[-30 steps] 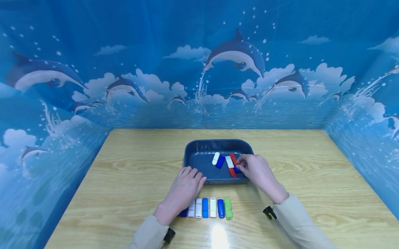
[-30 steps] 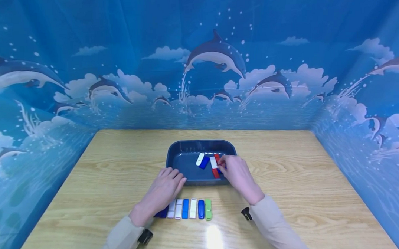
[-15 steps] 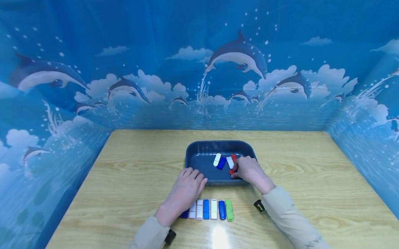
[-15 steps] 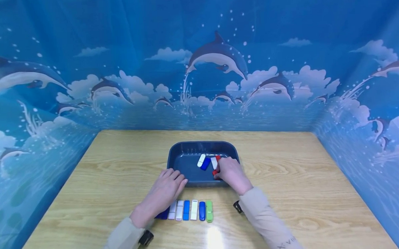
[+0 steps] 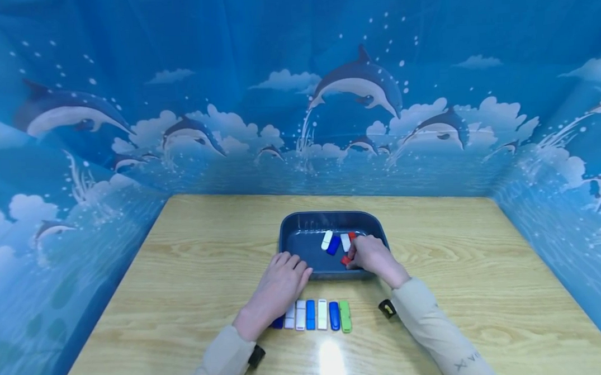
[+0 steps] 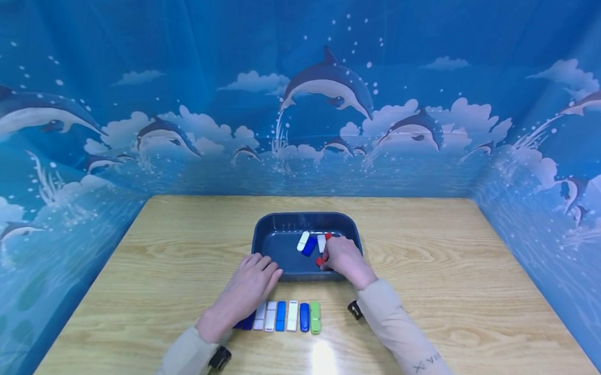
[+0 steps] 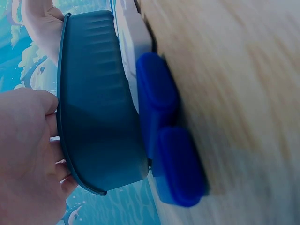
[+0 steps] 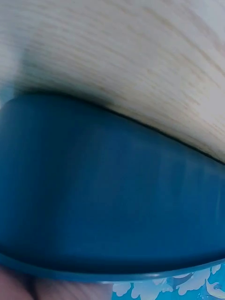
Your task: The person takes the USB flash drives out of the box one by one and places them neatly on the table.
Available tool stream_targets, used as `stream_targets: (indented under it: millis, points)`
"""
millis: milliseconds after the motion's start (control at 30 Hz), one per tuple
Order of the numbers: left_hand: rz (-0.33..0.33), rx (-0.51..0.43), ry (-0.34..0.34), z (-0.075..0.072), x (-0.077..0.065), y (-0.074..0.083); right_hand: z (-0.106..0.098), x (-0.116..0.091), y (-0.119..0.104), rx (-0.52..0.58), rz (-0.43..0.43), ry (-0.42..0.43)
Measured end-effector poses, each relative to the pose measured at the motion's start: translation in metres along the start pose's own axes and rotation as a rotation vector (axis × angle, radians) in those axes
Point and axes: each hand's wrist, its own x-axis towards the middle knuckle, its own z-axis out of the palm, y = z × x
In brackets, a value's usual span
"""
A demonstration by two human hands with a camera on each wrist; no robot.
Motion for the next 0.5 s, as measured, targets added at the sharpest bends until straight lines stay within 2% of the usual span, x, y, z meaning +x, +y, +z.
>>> stream_targets:
  millis: [300,500]
  points:
    - [0.001,0.012,-0.017,0.001,0.0,0.0,0.004,0.003,0.008,0.179,-0.024,0.075]
    - [-0.001,0.005,-0.002,0.002,0.0,-0.001,0.002,0.001,0.012,0.355,-0.053,0.146]
